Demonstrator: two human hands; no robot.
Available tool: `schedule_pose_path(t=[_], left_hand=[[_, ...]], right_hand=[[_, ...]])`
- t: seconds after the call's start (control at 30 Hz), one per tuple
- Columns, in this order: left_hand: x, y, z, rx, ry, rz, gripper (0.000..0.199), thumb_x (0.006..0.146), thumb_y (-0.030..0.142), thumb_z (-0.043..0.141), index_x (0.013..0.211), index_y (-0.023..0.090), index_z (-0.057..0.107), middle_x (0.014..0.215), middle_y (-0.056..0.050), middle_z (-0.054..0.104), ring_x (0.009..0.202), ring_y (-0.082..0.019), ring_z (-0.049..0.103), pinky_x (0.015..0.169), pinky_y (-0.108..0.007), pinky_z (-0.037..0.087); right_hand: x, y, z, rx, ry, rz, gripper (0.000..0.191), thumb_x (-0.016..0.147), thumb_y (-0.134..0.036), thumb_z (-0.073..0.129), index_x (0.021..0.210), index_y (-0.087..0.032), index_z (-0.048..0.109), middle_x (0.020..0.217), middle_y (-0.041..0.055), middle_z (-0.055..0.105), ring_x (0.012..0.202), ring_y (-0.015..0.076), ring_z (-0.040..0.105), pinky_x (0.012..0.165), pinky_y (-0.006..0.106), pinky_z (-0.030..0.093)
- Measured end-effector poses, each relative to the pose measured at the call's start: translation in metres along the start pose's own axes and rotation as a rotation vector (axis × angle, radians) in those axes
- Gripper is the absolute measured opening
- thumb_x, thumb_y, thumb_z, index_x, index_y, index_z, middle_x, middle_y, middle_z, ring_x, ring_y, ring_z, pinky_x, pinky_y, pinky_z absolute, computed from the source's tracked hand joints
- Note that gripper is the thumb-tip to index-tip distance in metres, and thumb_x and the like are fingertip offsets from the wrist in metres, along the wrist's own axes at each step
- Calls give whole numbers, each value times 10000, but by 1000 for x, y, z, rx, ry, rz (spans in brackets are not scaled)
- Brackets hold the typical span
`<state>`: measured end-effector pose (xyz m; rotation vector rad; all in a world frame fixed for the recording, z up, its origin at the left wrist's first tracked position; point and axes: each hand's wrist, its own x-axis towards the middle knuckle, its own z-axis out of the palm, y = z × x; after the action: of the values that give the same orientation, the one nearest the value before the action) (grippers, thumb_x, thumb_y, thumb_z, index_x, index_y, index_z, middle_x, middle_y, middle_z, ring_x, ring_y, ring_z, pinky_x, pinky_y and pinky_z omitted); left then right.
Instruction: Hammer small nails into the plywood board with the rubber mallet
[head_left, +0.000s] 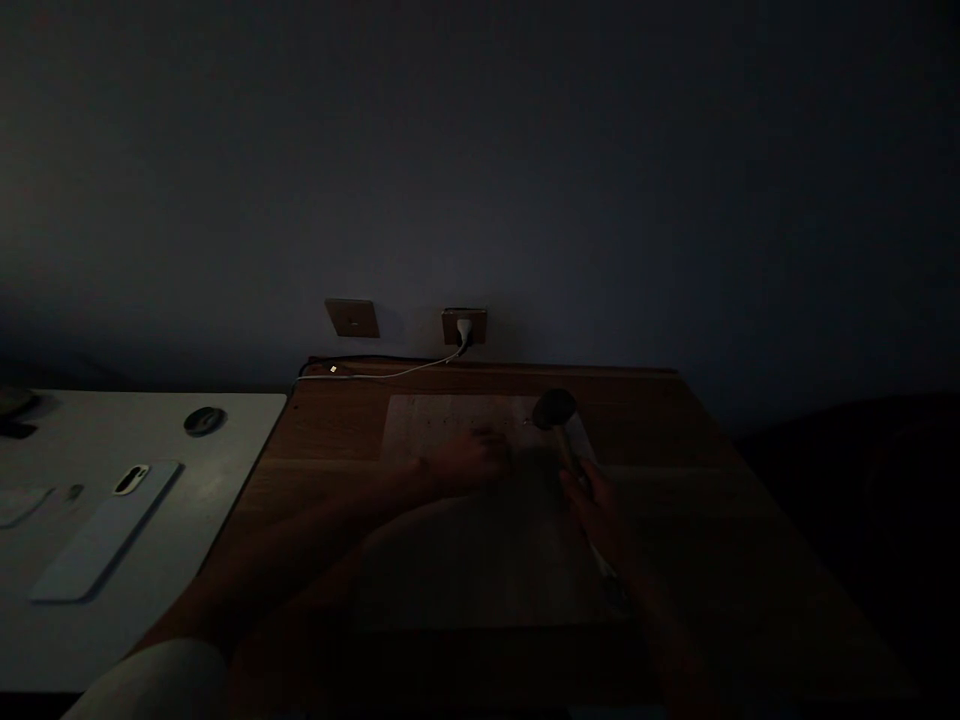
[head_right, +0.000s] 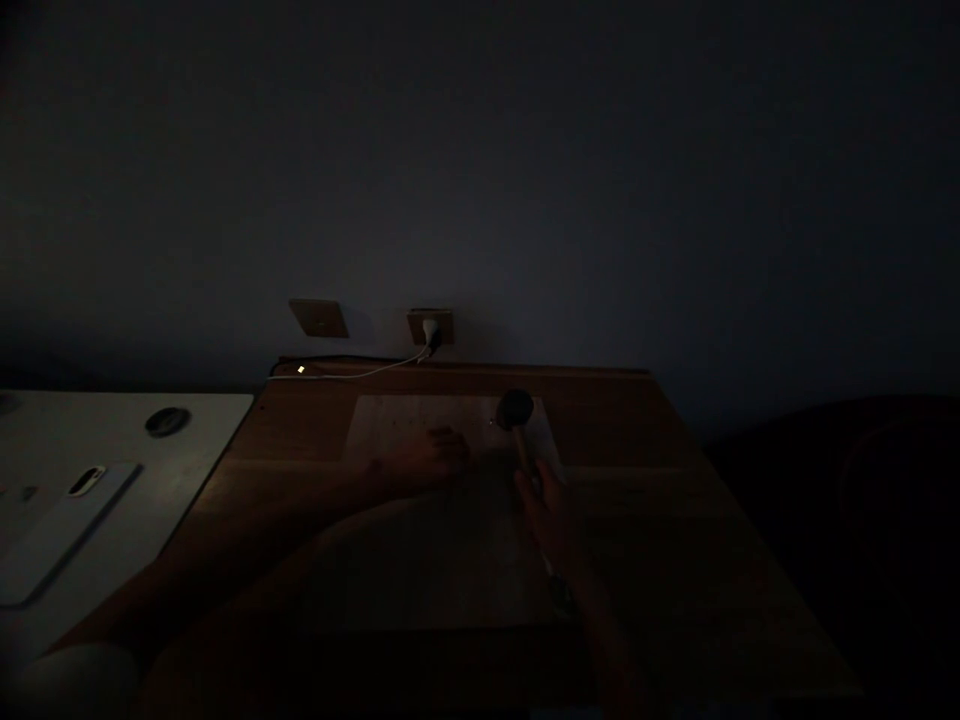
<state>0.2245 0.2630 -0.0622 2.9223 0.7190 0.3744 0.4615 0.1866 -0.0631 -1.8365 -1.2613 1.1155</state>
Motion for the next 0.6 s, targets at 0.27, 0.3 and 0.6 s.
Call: schedule_pose_path(t=[0.27, 0.3, 0.6], left_hand=[[37, -51, 25, -468, 241, -494, 295, 890, 133, 605, 1130, 185, 768, 1120, -64, 791, 1007, -209, 731, 924, -325, 555], [38, -52, 29, -465, 238, -485, 280, 884, 136, 618, 1111, 185, 774, 1104, -62, 795, 1004, -210, 732, 931, -326, 554], [29, -54, 40, -424, 252, -501, 224, 878, 159, 643, 1071, 174, 755, 1081, -79, 777, 991, -212, 712, 938, -338, 540]], right_hand=[[-4, 3, 2, 26, -1, 30, 775, 793, -700, 558, 1329, -139, 551, 555, -80, 474, 417, 149, 459, 393, 263, 358], [-4, 3, 3, 29, 0, 34, 766, 796, -704, 555, 1323, -149, 557, 539, -87, 461, 401, 146, 447, 380, 259, 347], [-7, 5, 5, 55, -28, -6, 636, 866, -647, 535, 1289, -173, 569, 454, -105, 441, 349, 141, 429, 359, 243, 321]])
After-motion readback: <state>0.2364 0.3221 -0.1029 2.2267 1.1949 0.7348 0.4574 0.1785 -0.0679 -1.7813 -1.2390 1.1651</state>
